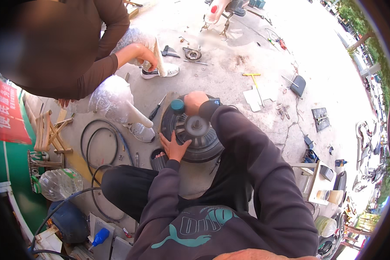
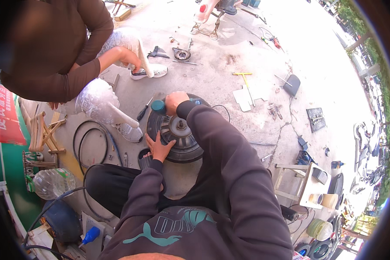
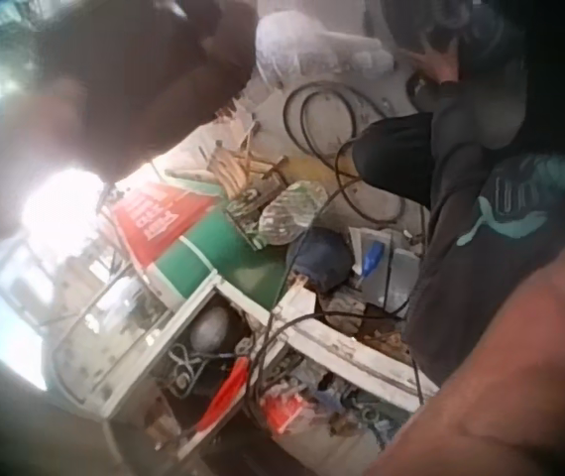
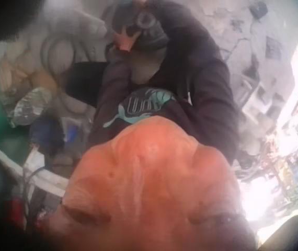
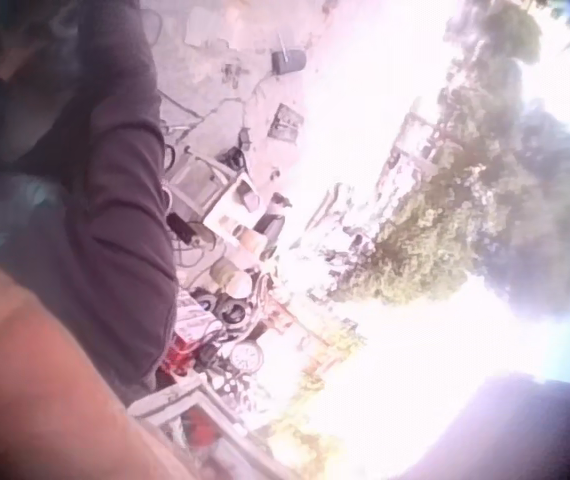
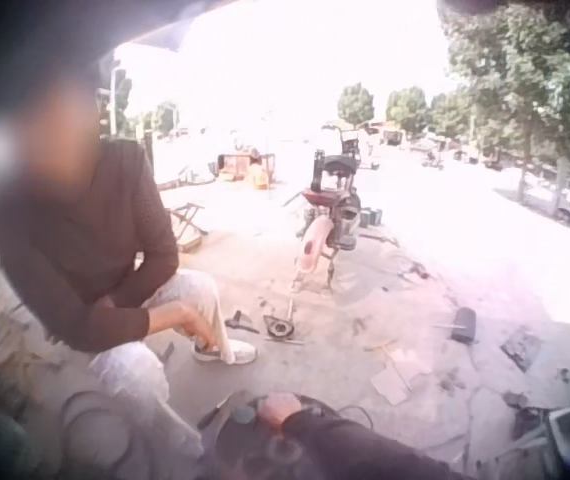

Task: The person sits on the ground and uses a cordless impact driver to remove and install bolts on a motorcycle tire. They also handle a metal clamp and a screwdriver while adjusting the tire and its components.

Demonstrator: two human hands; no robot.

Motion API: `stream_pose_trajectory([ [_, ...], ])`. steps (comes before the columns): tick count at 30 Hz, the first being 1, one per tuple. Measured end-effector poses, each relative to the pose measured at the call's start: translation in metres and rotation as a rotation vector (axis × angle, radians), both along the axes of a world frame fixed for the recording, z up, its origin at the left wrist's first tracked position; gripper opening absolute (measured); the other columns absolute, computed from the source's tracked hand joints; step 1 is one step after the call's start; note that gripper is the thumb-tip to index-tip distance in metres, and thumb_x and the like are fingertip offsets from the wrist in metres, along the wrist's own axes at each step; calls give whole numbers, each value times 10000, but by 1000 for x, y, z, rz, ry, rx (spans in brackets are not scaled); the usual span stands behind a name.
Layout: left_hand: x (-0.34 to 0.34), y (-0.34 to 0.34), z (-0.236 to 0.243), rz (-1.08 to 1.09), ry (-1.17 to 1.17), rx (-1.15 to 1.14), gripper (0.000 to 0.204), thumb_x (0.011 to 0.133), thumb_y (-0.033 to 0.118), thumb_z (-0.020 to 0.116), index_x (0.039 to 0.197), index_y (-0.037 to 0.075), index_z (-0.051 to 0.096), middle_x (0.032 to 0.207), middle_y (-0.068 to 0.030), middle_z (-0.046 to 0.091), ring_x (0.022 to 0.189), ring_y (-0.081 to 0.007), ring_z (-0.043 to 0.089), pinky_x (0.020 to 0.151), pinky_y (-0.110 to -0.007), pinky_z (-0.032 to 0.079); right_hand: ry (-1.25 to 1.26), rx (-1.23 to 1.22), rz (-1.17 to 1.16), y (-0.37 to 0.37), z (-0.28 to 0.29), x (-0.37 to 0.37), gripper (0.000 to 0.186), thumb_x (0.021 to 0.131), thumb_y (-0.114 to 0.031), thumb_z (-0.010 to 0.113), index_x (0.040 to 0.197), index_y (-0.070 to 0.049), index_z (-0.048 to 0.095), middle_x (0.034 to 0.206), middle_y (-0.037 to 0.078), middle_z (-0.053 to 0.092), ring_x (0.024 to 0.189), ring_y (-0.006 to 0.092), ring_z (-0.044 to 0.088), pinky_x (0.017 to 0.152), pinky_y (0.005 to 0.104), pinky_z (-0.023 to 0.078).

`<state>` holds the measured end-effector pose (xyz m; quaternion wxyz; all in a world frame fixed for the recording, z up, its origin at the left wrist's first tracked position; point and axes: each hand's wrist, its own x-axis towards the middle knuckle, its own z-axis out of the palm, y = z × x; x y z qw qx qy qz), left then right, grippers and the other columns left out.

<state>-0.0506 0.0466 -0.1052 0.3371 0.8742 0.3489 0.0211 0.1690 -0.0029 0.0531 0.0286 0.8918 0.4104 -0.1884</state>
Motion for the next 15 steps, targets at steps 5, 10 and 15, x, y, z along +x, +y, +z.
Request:
stream_pose_trajectory([
  [5,2,-5,4,-16,43,-23,980,693,601,837,1483,126,505,1618,-337,59,1504,-481,108,1204,-508,223,-27,-62,183,2,-11,34,338,698,-312,770,953,-92,790,952,152,759,923,302,742,803,411,593],
  [10,6,0,3,-12,54,-62,1001,696,594,849,1503,131,480,1632,-291,-1,1528,-443,13,1209,-534,190,8,-41,149,-1,-15,35,308,691,-285,763,937,-101,791,958,146,759,933,295,738,804,413,590],
  [15,5,0,-2,12,31,-83,1027,662,609,854,1491,128,487,1628,-317,17,1509,-482,75,1213,-517,203,-166,-7,335,15,-19,37,225,682,-247,761,864,-120,789,880,108,755,865,287,738,735,400,585],
])
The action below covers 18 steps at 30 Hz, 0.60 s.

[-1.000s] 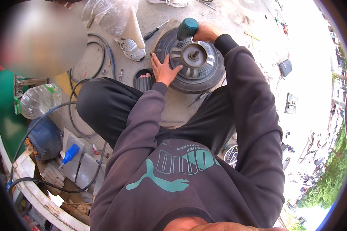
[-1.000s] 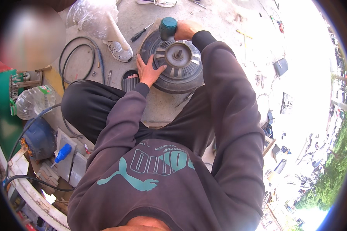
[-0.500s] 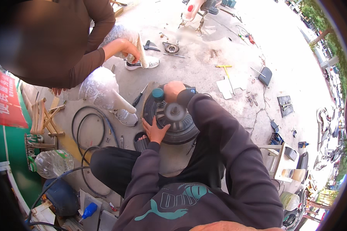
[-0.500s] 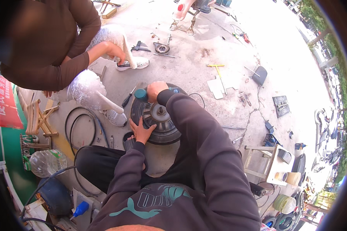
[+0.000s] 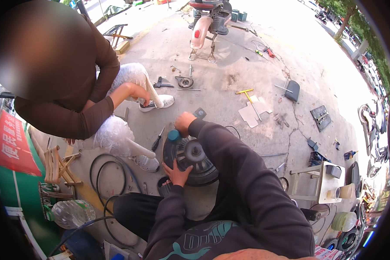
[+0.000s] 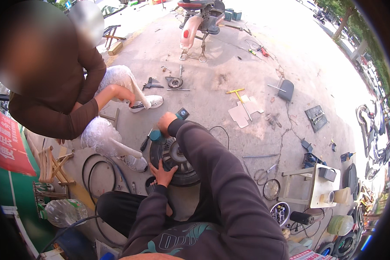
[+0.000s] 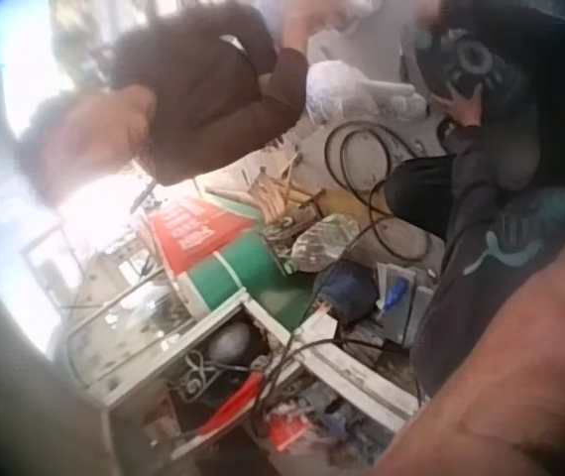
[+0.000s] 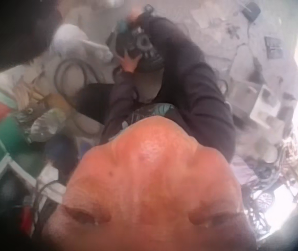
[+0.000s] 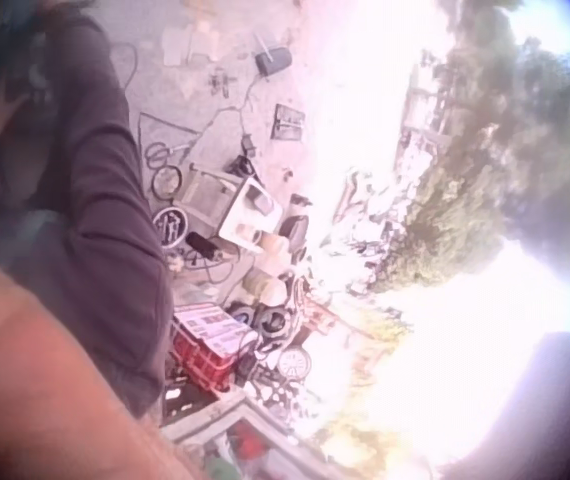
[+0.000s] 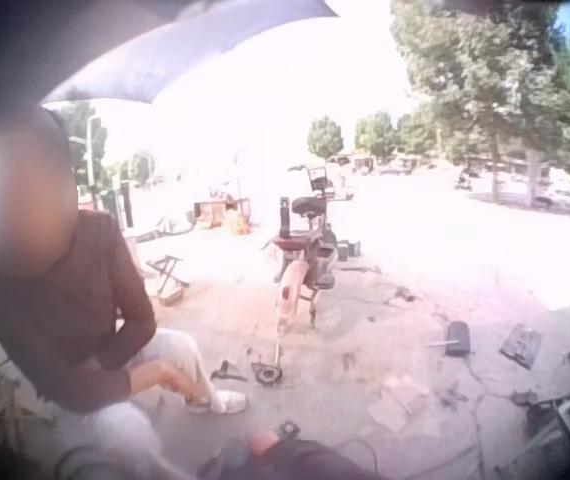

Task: The person sits on the ground and uses a cordless impact driver to remove and install bolts on a motorcycle tire. They also handle a metal clamp and a screwdriver while adjusting the tire and its components.

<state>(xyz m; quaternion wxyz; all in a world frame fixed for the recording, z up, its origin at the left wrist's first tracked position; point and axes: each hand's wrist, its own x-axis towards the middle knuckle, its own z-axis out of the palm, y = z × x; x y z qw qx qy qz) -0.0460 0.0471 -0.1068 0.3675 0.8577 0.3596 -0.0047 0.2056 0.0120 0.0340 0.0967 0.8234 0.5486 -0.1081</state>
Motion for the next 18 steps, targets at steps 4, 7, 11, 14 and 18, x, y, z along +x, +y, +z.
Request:
stream_pose_trajectory([
  [4,5,-1,3,0,16,-33,1028,653,593,863,1493,136,484,1631,-312,8,1514,-481,53,1215,-518,199,-187,153,136,6,-22,16,140,710,-238,752,818,-152,770,889,56,756,884,238,733,709,381,561],
  [7,1,4,1,20,30,-24,1044,658,593,857,1508,141,452,1633,-314,5,1513,-476,67,1209,-514,214,-243,183,153,10,-20,14,107,764,-234,713,841,-173,755,879,20,747,895,221,728,730,364,540],
  [11,1,0,7,26,32,-45,1031,651,604,853,1501,166,467,1640,-300,15,1509,-481,73,1203,-533,217,-207,166,218,7,-11,20,82,770,-193,721,847,-194,751,908,13,751,915,210,725,775,377,526],
  [14,3,0,15,44,85,-66,1046,639,587,864,1516,200,445,1645,-289,15,1505,-486,81,1200,-547,222,-415,158,407,35,26,-5,108,827,-194,659,792,-185,761,866,28,756,890,214,735,777,380,535],
  [18,6,1,19,47,72,-69,1042,649,566,868,1521,198,434,1638,-302,1,1503,-493,73,1197,-554,220,-79,276,121,33,66,5,244,721,-207,782,946,-121,741,882,94,748,846,272,735,701,433,568],
])
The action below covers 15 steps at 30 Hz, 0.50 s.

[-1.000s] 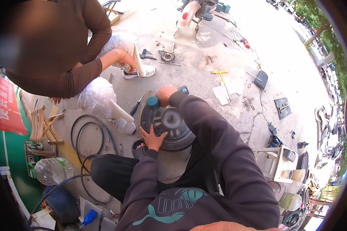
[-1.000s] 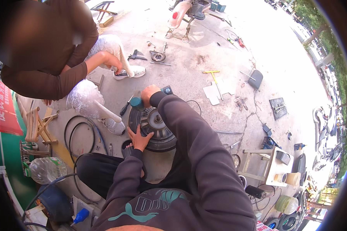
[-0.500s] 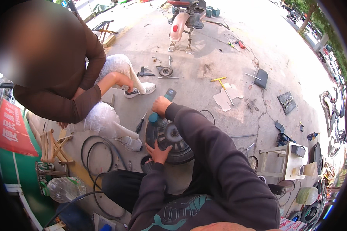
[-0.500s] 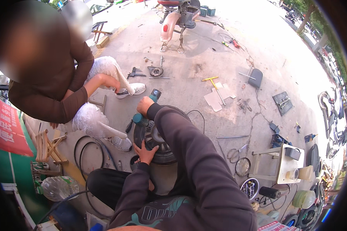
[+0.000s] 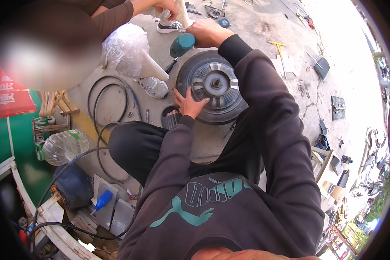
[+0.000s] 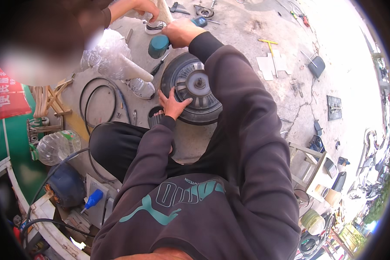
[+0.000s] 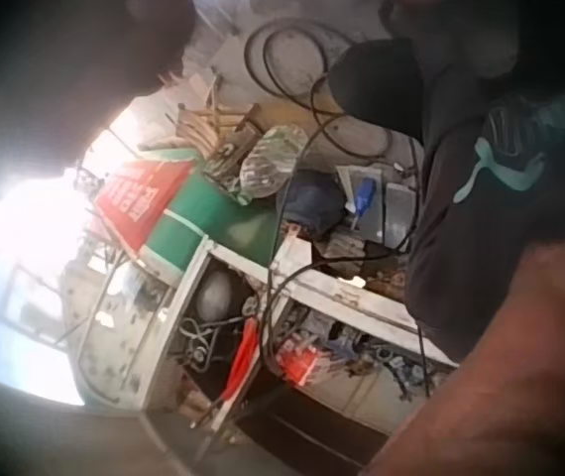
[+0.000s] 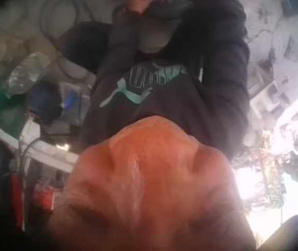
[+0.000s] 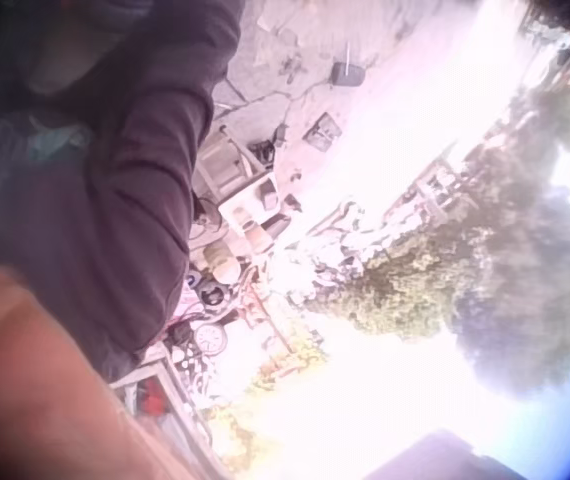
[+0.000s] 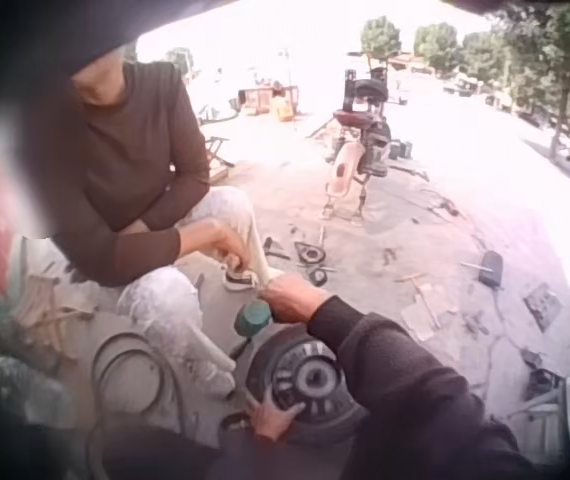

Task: The person sits on the ground and uses a cordless impact driver to remove and install bolts on a motorcycle tire. They also handle a metal clamp and a screwdriver while adjusting the tire and its components.

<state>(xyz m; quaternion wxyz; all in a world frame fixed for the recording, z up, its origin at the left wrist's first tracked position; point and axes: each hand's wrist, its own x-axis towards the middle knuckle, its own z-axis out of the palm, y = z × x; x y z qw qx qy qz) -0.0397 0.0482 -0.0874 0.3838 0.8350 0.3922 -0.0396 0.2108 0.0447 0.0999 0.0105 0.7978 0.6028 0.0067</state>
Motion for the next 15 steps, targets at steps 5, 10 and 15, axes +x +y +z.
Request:
stream_pose_trajectory([
  [5,-3,-1,-10,9,-28,-11,1051,650,543,879,1529,193,420,1631,-313,-16,1496,-502,80,1195,-548,231,566,-99,-414,-75,-38,31,309,687,-282,844,890,-63,765,738,103,735,667,218,725,671,370,566],
  [10,0,-5,-17,6,-32,39,1032,649,524,889,1523,230,427,1645,-282,-6,1489,-496,120,1153,-586,306,709,-71,-699,-136,-72,36,316,743,-277,851,924,-41,744,708,73,710,588,168,674,617,320,546],
  [15,-1,-2,-9,7,-17,-64,1071,655,544,891,1537,191,396,1633,-319,-55,1513,-490,46,1212,-551,192,900,44,-858,-151,-81,25,336,767,-238,853,1000,-36,719,723,60,696,569,149,646,572,317,527],
])
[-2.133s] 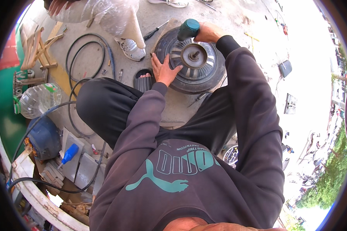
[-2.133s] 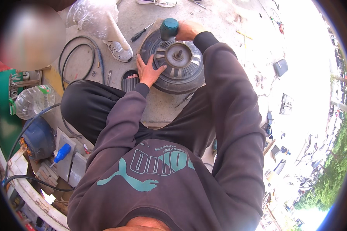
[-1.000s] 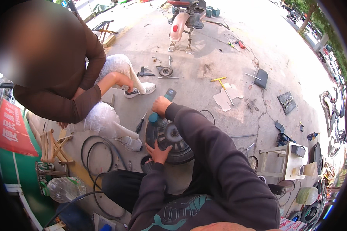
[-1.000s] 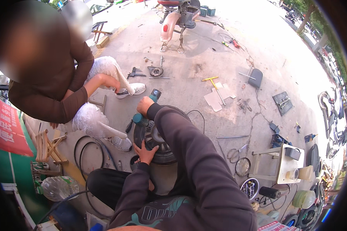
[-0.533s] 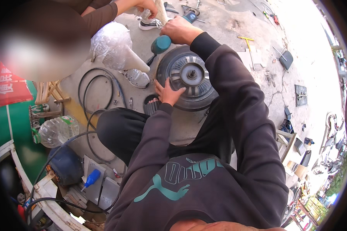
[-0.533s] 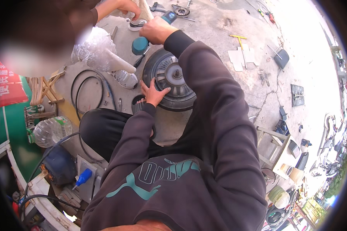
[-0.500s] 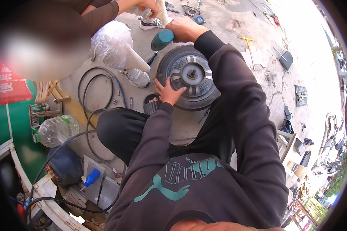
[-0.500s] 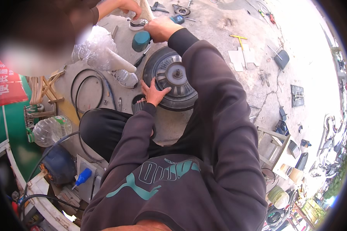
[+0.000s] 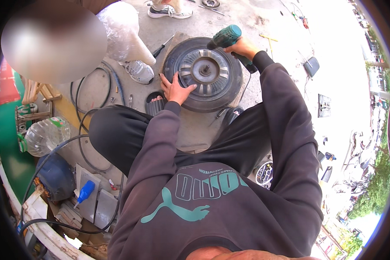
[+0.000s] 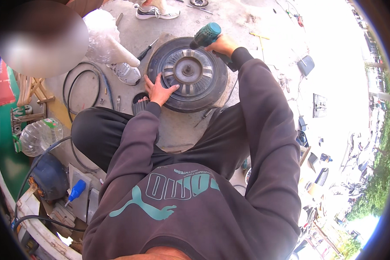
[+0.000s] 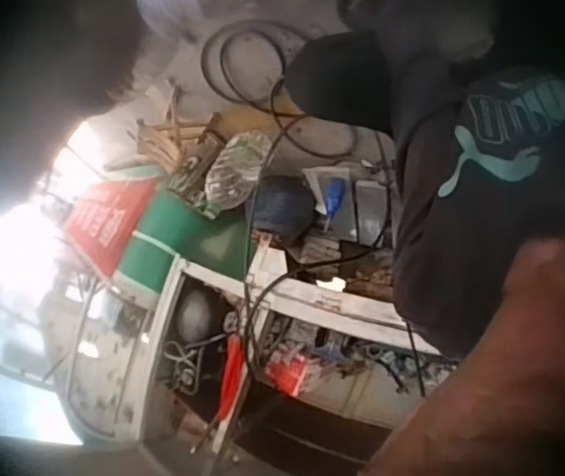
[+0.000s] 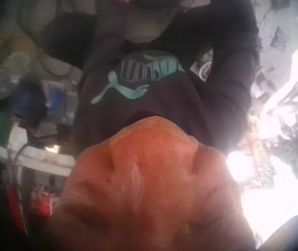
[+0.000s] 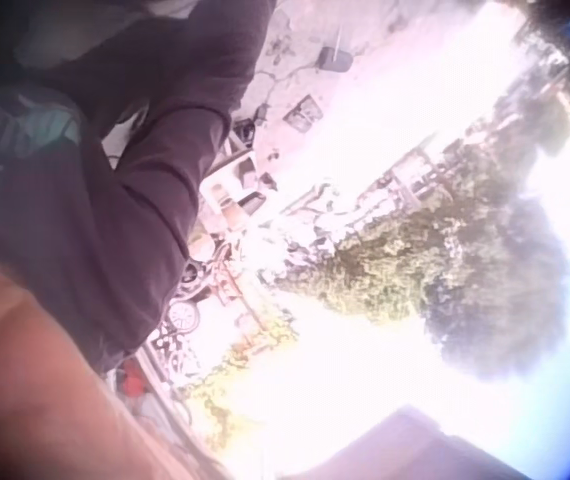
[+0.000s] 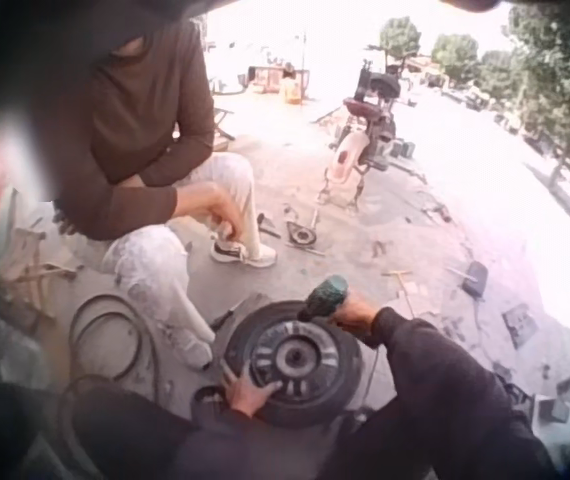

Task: The person sits on the ground and uses a cordless impact driver to remove and install bolts on a motorcycle tire. They also handle a metal clamp and a screwdriver while adjusting the tire and its components.

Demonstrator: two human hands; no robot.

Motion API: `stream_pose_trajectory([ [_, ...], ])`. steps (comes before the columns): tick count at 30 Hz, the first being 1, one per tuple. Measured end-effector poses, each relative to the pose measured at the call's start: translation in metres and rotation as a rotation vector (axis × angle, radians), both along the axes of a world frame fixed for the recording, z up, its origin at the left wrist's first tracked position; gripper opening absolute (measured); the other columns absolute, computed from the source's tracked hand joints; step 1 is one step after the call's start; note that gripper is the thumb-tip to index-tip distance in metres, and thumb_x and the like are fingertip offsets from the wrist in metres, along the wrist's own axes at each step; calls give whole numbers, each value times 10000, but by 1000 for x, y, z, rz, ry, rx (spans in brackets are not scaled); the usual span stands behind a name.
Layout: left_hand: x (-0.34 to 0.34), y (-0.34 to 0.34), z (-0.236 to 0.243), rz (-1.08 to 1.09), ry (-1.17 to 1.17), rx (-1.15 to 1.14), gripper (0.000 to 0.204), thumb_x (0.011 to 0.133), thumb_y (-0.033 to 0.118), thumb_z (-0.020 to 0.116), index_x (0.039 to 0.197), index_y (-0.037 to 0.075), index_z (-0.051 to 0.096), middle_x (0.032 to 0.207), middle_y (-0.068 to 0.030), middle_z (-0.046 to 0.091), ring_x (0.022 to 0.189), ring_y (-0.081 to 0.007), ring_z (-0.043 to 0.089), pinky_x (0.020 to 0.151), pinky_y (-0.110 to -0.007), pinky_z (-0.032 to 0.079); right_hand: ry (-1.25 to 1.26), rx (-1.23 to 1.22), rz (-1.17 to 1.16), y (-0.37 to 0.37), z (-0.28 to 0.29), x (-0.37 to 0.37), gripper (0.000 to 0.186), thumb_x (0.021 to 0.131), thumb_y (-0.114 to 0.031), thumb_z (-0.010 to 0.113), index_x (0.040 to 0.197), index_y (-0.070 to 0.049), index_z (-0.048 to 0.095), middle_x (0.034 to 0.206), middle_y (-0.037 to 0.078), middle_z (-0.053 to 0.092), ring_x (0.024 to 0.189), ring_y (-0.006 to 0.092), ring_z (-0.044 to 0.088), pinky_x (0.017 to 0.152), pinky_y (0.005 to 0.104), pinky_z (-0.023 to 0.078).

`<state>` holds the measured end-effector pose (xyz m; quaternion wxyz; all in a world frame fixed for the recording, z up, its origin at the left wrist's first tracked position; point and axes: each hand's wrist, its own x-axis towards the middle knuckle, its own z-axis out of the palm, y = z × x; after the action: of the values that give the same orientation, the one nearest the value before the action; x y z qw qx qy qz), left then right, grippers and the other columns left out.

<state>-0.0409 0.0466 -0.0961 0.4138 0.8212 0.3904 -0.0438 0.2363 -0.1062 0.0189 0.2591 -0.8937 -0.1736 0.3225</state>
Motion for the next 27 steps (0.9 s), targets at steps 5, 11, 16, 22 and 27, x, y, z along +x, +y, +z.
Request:
stream_pose_trajectory([
  [5,-1,0,-1,-11,-14,18,1066,660,547,888,1537,190,397,1632,-320,-60,1519,-482,35,1219,-533,186,70,64,9,2,-7,5,333,754,-188,862,1011,-29,722,724,72,689,573,151,638,562,325,522],
  [11,-1,1,-4,-11,-7,27,1073,654,554,886,1537,191,397,1629,-328,-54,1522,-481,26,1222,-529,181,113,101,22,7,-3,4,346,752,-156,858,1048,-35,725,727,75,690,563,155,629,561,332,521],
  [16,0,1,-3,-9,-9,28,1074,653,562,885,1537,191,399,1629,-326,-54,1521,-480,26,1223,-529,180,78,112,24,11,-2,1,296,802,-145,832,1011,16,698,717,81,673,576,141,625,544,320,513],
  [22,0,1,-3,-15,-9,34,1075,652,564,885,1537,188,403,1627,-323,-49,1520,-477,29,1221,-530,186,-222,-33,249,18,-8,9,363,733,-183,833,1028,-16,704,764,142,712,659,242,696,612,383,555],
  [27,1,-1,3,-16,0,24,1082,651,570,883,1537,179,402,1626,-322,-34,1515,-481,43,1216,-526,201,-721,-173,707,34,1,6,291,697,-208,749,958,-77,759,855,181,735,801,349,728,725,443,587],
])
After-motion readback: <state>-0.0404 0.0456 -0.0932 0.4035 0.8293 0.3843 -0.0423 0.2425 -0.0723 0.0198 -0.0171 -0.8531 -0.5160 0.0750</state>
